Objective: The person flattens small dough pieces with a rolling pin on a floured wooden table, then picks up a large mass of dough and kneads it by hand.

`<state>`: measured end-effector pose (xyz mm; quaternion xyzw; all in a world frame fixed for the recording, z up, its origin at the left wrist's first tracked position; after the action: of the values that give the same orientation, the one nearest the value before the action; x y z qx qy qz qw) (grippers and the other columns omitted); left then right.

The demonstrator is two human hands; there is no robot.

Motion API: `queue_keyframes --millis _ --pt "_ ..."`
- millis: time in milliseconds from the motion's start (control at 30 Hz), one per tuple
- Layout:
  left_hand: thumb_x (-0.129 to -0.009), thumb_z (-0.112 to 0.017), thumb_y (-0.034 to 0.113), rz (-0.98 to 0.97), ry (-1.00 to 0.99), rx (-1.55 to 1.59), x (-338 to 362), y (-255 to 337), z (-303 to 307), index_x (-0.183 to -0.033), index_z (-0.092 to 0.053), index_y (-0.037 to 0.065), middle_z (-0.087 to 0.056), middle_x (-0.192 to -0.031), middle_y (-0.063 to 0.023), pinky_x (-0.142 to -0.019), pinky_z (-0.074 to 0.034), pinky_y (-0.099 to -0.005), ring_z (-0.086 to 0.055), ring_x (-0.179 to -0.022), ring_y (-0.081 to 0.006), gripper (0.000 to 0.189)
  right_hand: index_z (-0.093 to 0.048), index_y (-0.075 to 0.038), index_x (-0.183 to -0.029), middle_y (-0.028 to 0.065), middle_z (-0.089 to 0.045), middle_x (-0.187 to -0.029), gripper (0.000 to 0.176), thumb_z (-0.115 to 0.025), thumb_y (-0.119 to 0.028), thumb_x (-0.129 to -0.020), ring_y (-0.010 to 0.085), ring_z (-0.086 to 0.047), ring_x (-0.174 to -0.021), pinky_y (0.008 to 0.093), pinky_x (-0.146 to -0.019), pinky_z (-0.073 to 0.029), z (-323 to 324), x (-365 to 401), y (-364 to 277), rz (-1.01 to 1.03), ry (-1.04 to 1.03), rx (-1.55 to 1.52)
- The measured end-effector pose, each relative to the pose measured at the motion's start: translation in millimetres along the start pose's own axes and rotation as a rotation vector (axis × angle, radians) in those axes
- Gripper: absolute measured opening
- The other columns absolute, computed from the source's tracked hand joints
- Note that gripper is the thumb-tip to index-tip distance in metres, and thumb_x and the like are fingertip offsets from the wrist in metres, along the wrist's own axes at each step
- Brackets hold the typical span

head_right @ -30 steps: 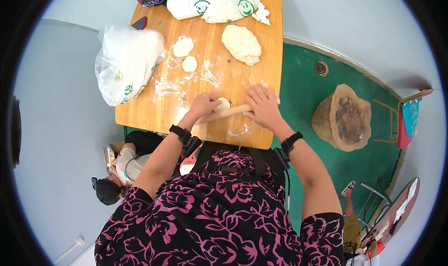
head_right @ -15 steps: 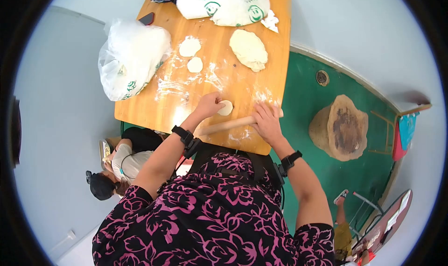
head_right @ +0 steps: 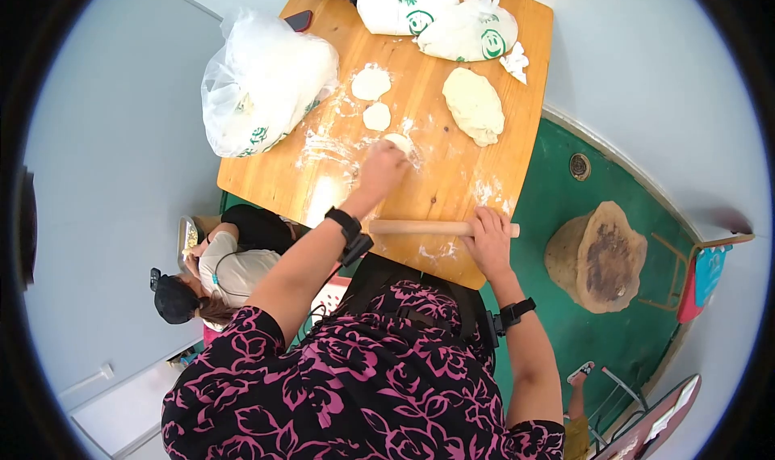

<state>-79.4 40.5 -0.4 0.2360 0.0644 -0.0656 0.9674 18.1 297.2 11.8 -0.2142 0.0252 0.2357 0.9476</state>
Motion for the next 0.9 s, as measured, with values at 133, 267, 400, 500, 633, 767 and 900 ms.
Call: queue_keyframes --millis 133,267,400,500,633,767,900 --pt "-0.076 -0.062 0.012 0.044 -0.012 0.216 13.8 18.4 5.5 -0.085 -0.065 0.004 -0.061 -0.09 -0.0127 -0.077 -0.046 -0.0409 -0.057 -0.088 -0.0316 0.012 -0.055 -0.009 -0.098 0.0093 -0.051 -0.114 0.039 -0.073 -0.021 -0.065 0.0258 -0.047 -0.113 0.0415 -0.096 -0.031 -3.2 0.6 2.1 0.004 0.011 -0.005" --pt "-0.074 -0.065 0.017 0.235 0.054 0.144 2.1 0.0 14.1 -0.089 -0.064 0.004 -0.059 -0.091 -0.0135 -0.079 -0.045 -0.0418 -0.056 -0.087 -0.0322 0.02 -0.054 -0.009 -0.099 0.009 -0.051 -0.115 0.041 -0.073 -0.022 -0.065 0.0255 -0.046 -0.114 0.0413 -0.096 -0.031 -2.5 1.4 2.1 0.003 0.024 -0.006" --pt "-0.067 -0.071 0.018 0.198 -0.164 0.038 -6.0 14.9 3.8 -0.087 -0.06 0.005 -0.058 -0.09 -0.0137 -0.077 -0.045 -0.0404 -0.054 -0.09 -0.0331 0.026 -0.054 -0.009 -0.099 0.009 -0.051 -0.115 0.041 -0.073 -0.022 -0.065 0.0255 -0.046 -0.113 0.0412 -0.096 -0.031 0.9 0.6 -0.2 -0.005 0.017 -0.014" --pt "-0.065 -0.073 0.019 0.194 -0.163 0.065 4.4 27.4 -5.4 -0.086 -0.058 0.003 -0.057 -0.084 -0.0162 -0.072 -0.046 -0.0399 -0.056 -0.082 -0.0336 0.03 -0.054 -0.009 -0.098 0.0092 -0.051 -0.114 0.041 -0.073 -0.021 -0.065 0.0256 -0.047 -0.112 0.0414 -0.096 -0.031 2.5 -0.6 -1.3 -0.001 0.033 -0.021" --pt "-0.063 -0.073 0.017 0.277 -0.392 0.208 26.4 24.8 -7.8 -0.088 -0.058 0.006 -0.06 -0.083 -0.0139 -0.071 -0.046 -0.0387 -0.058 -0.082 -0.0325 0.031 -0.054 -0.008 -0.097 0.0095 -0.052 -0.113 0.04 -0.073 -0.021 -0.064 0.0259 -0.048 -0.11 0.0416 -0.095 -0.031 3.1 -0.6 -1.1 0.023 0.062 -0.023" --pt "-0.065 -0.071 0.015 0.298 -0.506 0.275 34.6 7.5 -5.2 -0.085 -0.06 0.006 -0.061 -0.08 -0.0143 -0.067 -0.047 -0.0377 -0.06 -0.079 -0.0309 0.025 -0.055 -0.008 -0.094 0.0091 -0.053 -0.11 0.04 -0.074 -0.021 -0.062 0.0261 -0.049 -0.108 0.0415 -0.095 -0.032 4.4 -3.4 0.7 0.028 0.082 -0.059" --pt "-0.068 -0.07 0.016 0.192 -0.728 0.24 24.4 20.5 -5.8 -0.085 -0.062 0.003 -0.064 -0.079 -0.0121 -0.068 -0.049 -0.0336 -0.062 -0.076 -0.025 0.023 -0.055 -0.008 -0.092 0.0082 -0.053 -0.108 0.04 -0.075 -0.02 -0.06 0.026 -0.049 -0.108 0.0413 -0.094 -0.032 6.8 -10.2 4.6 0.075 0.037 -0.098"
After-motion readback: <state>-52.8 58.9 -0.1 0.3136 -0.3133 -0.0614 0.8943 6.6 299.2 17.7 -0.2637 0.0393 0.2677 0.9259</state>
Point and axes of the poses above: each hand's wrist, its own x-axis away from the middle knuckle, its own z-axis out of the back of the hand, y = z × x, the point moved 3 cm from there along -x, towards the middle knuckle
